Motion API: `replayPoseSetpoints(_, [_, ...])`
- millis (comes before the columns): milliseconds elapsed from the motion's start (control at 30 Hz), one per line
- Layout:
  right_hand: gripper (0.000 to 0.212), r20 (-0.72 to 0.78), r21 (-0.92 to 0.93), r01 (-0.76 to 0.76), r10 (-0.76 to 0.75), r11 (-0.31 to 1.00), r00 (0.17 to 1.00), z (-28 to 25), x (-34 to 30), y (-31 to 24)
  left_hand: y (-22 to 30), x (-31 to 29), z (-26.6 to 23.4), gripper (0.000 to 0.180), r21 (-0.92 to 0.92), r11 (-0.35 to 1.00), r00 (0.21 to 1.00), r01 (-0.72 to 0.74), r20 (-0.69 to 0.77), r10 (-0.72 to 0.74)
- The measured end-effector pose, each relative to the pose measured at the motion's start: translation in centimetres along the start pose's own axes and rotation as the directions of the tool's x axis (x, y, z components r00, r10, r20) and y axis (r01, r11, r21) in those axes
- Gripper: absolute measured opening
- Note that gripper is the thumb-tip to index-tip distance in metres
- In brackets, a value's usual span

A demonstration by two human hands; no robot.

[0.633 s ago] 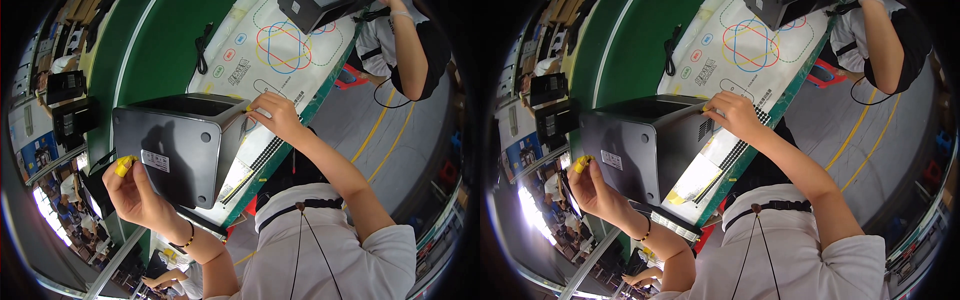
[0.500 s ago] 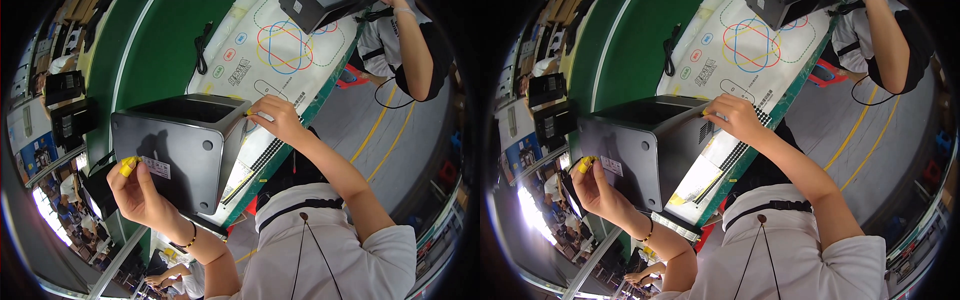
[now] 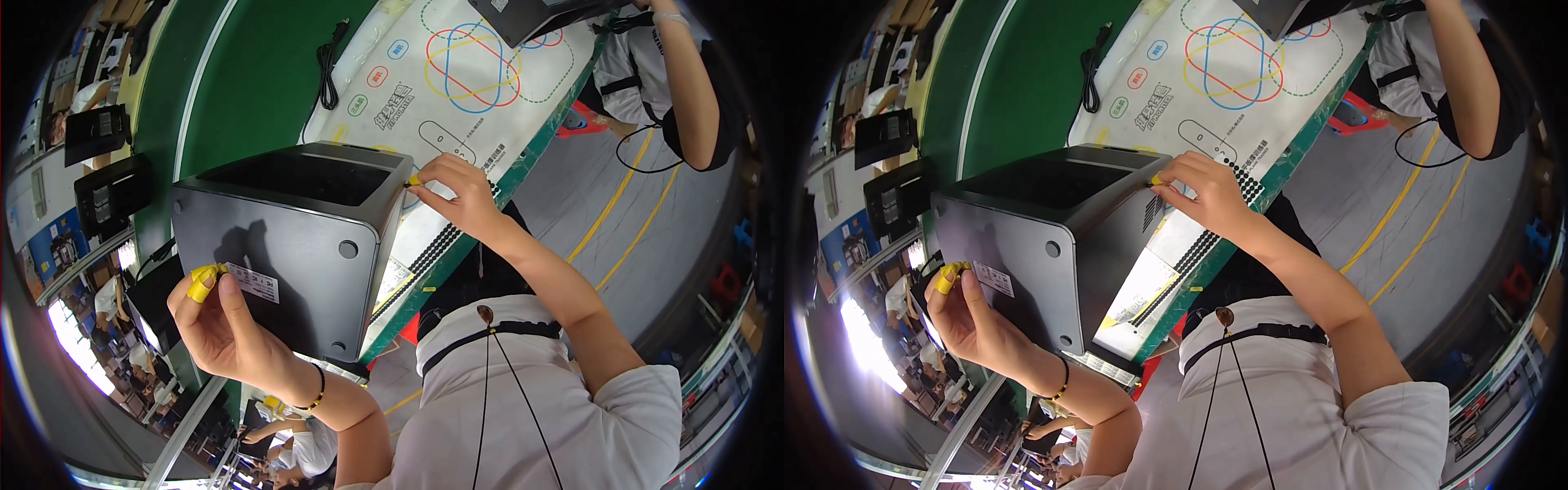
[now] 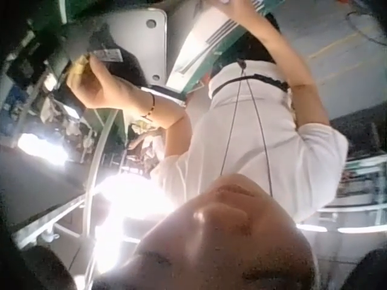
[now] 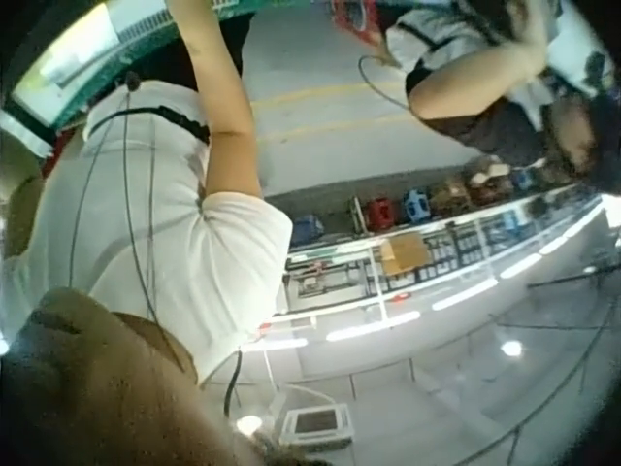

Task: The person applies product labels and stickers by hand to the bottom of electronic device housings on an assembly line.

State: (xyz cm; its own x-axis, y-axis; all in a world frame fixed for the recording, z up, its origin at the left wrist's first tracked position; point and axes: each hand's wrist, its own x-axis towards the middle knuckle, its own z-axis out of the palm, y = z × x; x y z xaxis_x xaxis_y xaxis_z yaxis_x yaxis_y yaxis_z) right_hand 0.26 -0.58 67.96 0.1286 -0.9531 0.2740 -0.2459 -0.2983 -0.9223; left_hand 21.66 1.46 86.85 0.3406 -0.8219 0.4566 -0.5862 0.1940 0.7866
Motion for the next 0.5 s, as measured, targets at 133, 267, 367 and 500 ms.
replayPoseSetpoints(133, [0.014, 0.041, -0.103, 0.061, -0.057, 0.993, 0.998, -0.4, 0.2, -0.2, 0.0, 0.0, -0.1, 0.017, 0.016, 1.000, 1.000, -0.008, 0.008, 0.008])
replayPoseSetpoints(267, [0.015, 0.077, -0.223, 0.205, -0.192, 0.953, 0.978, -0.8, 1.0, -0.3, -0.2, 0.1, -0.2, 0.017, 0.024, 1.000, 1.000, -0.012, 0.012, 0.012])
replayPoseSetpoints(367, [0.016, 0.143, -0.285, 0.279, -0.248, 0.917, 0.958, -1.2, 1.5, -0.4, -0.2, 0.1, -0.2, 0.016, 0.030, 1.000, 1.000, -0.005, 0.017, 0.005])
replayPoseSetpoints(500, [0.018, 0.172, -0.316, 0.366, -0.327, 0.875, 0.929, -1.4, 2.3, 0.3, -0.1, 0.1, -0.1, 0.016, 0.047, 0.999, 1.000, 0.010, 0.007, -0.010])
